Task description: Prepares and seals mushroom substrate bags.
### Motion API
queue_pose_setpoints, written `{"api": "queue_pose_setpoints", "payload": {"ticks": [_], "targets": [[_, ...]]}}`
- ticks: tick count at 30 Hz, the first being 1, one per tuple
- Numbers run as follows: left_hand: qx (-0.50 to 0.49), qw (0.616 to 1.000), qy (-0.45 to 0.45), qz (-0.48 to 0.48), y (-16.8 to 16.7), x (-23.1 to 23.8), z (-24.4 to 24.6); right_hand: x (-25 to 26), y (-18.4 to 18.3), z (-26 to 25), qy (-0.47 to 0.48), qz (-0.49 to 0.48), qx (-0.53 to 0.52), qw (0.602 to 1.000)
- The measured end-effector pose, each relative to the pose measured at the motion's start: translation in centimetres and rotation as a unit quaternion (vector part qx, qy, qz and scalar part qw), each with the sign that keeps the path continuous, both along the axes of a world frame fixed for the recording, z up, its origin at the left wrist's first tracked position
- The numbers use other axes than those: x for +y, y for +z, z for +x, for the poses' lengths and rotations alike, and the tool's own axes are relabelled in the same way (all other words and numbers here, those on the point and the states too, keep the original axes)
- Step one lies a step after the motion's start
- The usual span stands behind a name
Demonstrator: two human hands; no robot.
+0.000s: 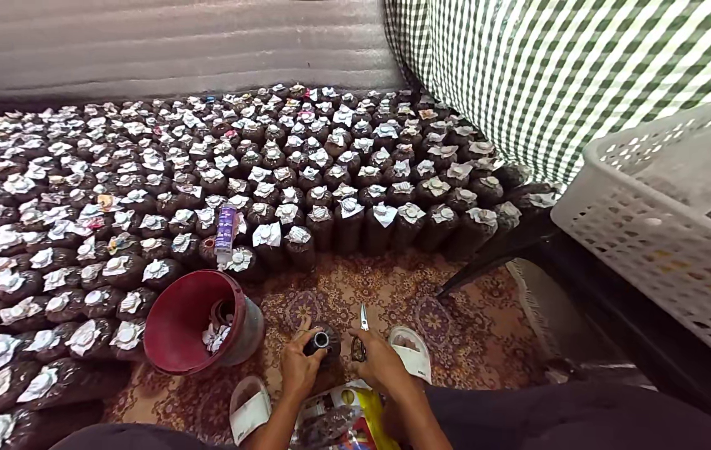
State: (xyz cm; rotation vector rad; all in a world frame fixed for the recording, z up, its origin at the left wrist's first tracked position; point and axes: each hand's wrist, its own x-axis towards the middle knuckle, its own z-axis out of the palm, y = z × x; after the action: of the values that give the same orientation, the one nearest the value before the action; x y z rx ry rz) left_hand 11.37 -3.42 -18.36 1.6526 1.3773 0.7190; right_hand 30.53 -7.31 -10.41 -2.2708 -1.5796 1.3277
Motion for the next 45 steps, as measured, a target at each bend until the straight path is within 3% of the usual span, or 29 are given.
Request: {"api": "queue_pose_setpoints", "payload": {"ticks": [5, 11, 14, 18, 23, 26, 28, 30, 32, 34, 37, 41, 45], "targets": [[0.039, 0.999, -0.027, -0.01, 0.4, -0.2, -0.6, -0.1, -0.4, 0.4, 0.012, -0.008, -0.007, 1.0], [0.135, 0.985, 0.04, -0.098, 2.0, -0.7, -3.9, 0.3, 0.7, 1.4, -0.01, -0.008, -0.01, 1.0], [0.242, 0.939, -0.088, -0.228, 0.6, -1.7, -5.0, 0.6, 2.3, 1.7, -0.05, 0.027, -0.007, 0.998], [0.398, 0.822, -0.302, -0.274, -1.8, -5.3, -2.9, 0.3, 3.3, 1.6, -0.066, 0.07, 0.015, 0.995], [0.435, 0.78, -0.371, -0.252, -2.4, -6.4, -1.9, -0.5, 3.4, 2.6, -0.07, 0.071, -0.001, 0.995], [0.433, 0.772, -0.395, -0.246, -0.7, -5.3, -1.2, -0.8, 3.7, 3.7, -0.084, 0.079, -0.007, 0.993], [0.41, 0.78, -0.412, -0.231, 2.1, -4.2, -0.2, -1.2, 4.3, 4.8, -0.103, 0.091, 0.009, 0.99], [0.353, 0.814, -0.416, -0.201, 5.8, -2.7, 0.2, -1.8, 4.8, 6.2, -0.159, 0.143, 0.075, 0.974], [0.238, 0.871, -0.404, -0.147, 9.2, -1.0, -0.2, -2.3, 5.6, 7.2, -0.26, 0.228, 0.178, 0.921], [0.103, 0.915, -0.373, -0.118, 11.5, 0.7, -0.9, -2.5, 6.7, 7.9, -0.353, 0.282, 0.295, 0.842], [-0.079, 0.933, -0.328, -0.129, 13.8, 2.4, -1.6, -3.2, 6.6, 8.1, -0.281, 0.276, 0.489, 0.779], [-0.249, 0.912, -0.296, -0.138, 14.4, 2.5, -1.0, -4.3, 6.5, 3.5, -0.158, 0.199, 0.574, 0.778], [-0.234, 0.93, -0.25, -0.132, 15.3, 2.3, -1.3, -3.3, 6.3, 1.1, -0.188, 0.189, 0.518, 0.813]]}}
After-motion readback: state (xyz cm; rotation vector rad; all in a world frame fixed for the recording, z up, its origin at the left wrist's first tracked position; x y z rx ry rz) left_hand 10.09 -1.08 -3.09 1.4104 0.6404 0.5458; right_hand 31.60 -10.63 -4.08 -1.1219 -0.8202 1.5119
